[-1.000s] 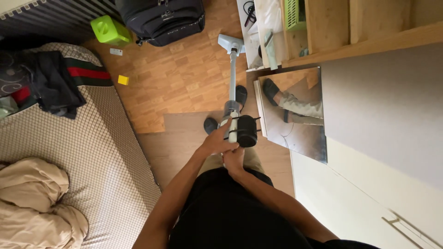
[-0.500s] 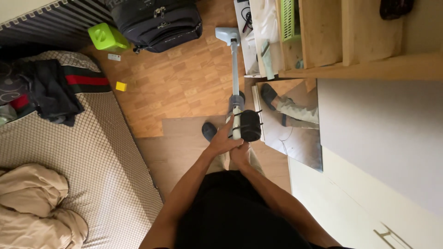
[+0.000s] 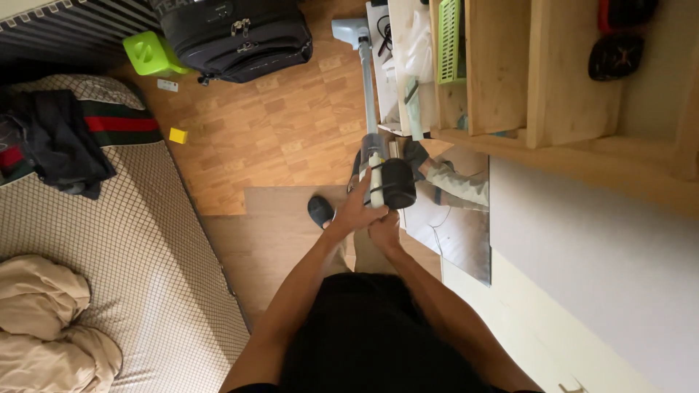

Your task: Assembling components of a handheld vacuum cleaner and testing parts of the unit.

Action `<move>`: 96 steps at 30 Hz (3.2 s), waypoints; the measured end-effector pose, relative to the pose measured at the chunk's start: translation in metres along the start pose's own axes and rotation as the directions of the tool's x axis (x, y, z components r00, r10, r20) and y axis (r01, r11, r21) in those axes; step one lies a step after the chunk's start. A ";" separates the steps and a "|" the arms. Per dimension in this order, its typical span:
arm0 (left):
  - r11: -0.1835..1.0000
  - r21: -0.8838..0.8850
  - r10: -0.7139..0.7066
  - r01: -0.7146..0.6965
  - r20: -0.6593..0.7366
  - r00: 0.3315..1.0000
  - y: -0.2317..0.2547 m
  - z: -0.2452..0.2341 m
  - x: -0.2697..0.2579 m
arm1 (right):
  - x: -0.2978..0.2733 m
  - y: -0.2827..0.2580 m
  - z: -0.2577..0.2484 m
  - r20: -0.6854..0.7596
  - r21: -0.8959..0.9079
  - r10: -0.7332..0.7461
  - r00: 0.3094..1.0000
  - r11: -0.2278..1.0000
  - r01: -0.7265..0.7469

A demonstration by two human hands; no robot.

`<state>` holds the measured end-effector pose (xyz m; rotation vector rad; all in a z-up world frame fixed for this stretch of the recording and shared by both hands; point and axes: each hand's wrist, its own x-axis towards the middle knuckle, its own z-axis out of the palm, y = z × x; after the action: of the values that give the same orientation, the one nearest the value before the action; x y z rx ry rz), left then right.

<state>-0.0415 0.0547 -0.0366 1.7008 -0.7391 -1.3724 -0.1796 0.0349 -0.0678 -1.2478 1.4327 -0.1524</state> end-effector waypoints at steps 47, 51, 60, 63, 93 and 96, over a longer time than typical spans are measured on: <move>0.999 0.021 0.024 -0.024 0.033 0.999 -0.087 0.084 -0.165 | -0.168 0.099 -0.017 -0.088 0.026 -0.284 0.955 0.958 0.287; 0.999 0.014 -0.049 0.049 0.053 0.997 -0.085 0.089 -0.182 | -0.181 0.114 -0.020 -0.070 -0.012 -0.276 0.959 0.961 0.276; 0.992 -0.043 0.119 -0.120 -0.038 0.992 -0.137 0.144 -0.195 | -0.192 0.154 -0.051 -0.004 -0.068 -0.346 0.938 0.936 0.345; 0.975 -0.180 0.117 -0.131 -0.087 0.989 -0.126 0.175 -0.209 | -0.182 0.197 -0.089 0.130 -0.128 -0.493 0.860 0.852 0.508; 0.997 -0.057 0.020 -0.045 -0.388 0.921 -0.087 0.128 -0.108 | -0.062 0.074 -0.077 0.409 -0.136 -0.369 0.835 0.880 0.455; 0.996 -0.060 -0.081 0.063 -0.372 0.925 -0.075 0.103 -0.098 | -0.047 0.073 -0.059 0.330 -0.179 -0.094 0.939 0.971 0.160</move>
<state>-0.1682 0.1505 -0.0608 1.8942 -0.4271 -1.0556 -0.2790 0.0682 -0.0700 -1.4607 1.1050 0.1094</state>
